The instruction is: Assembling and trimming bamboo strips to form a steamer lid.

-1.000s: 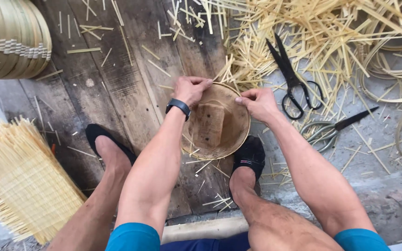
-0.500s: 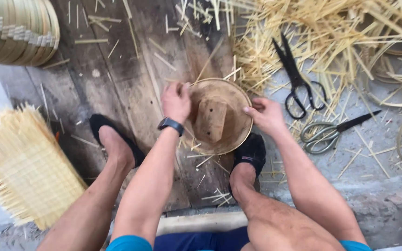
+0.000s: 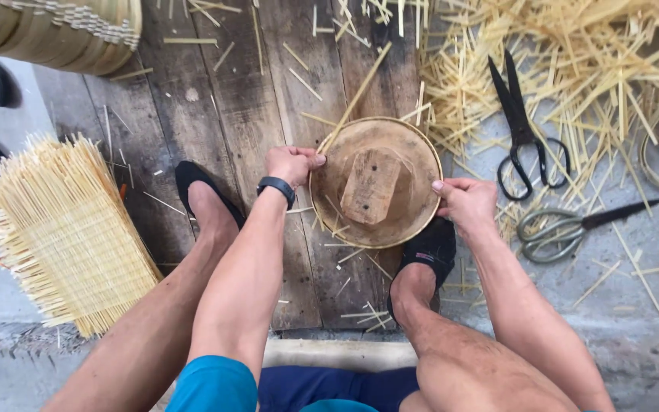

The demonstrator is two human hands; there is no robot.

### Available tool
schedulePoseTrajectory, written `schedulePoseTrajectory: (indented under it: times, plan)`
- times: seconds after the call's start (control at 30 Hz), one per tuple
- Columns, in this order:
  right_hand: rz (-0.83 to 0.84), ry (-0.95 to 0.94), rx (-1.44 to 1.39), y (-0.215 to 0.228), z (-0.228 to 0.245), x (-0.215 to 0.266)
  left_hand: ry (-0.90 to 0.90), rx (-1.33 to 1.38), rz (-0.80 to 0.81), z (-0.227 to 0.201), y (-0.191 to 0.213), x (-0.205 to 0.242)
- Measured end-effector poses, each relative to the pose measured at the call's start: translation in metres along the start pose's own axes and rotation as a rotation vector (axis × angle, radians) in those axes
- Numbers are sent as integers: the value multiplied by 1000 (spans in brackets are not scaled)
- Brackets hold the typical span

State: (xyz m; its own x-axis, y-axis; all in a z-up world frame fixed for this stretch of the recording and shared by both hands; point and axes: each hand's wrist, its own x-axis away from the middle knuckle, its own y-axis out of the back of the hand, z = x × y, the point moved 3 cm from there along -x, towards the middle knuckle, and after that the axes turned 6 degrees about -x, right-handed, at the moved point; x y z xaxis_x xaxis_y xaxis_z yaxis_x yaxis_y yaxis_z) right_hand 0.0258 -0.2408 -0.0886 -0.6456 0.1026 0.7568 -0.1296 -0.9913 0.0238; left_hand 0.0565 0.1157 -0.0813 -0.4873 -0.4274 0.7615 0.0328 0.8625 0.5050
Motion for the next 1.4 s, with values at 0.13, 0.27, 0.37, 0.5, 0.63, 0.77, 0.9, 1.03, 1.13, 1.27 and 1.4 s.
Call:
schedulePoseTrajectory:
  times: [0.13, 0.27, 0.37, 0.5, 0.63, 0.77, 0.9, 1.03, 1.13, 1.27, 1.4]
  plan:
    - [52, 83, -107, 7, 3, 8, 6, 264, 108, 2, 6, 27]
    - [378, -63, -248, -10, 20, 43, 198, 835, 506, 26, -17, 114]
    - [280, -144, -24, -20, 2, 46, 148, 862, 474, 104, -69, 83]
    - [215, -157, 48, -19, -25, 28, 98, 762, 380, 110, -84, 81]
    - [166, -159, 47, -24, -27, 29, 149, 754, 292, 103, -78, 90]
    - [192, -165, 7, -30, -28, 37, 129, 533, 174, 90, -68, 87]
    - [173, -98, -10, -38, -26, 32, 62, 588, 172, 99, -67, 75]
    - [252, -183, -176, -40, -23, 43, 120, 859, 324, 92, -62, 95]
    - [311, -181, -218, -39, -38, 45, 119, 1026, 341, 102, -81, 105]
    - [194, -78, -145, -45, -40, 41, 95, 979, 207, 105, -95, 107]
    - [146, -55, -101, -41, -37, 44, 77, 923, 182, 95, -85, 112]
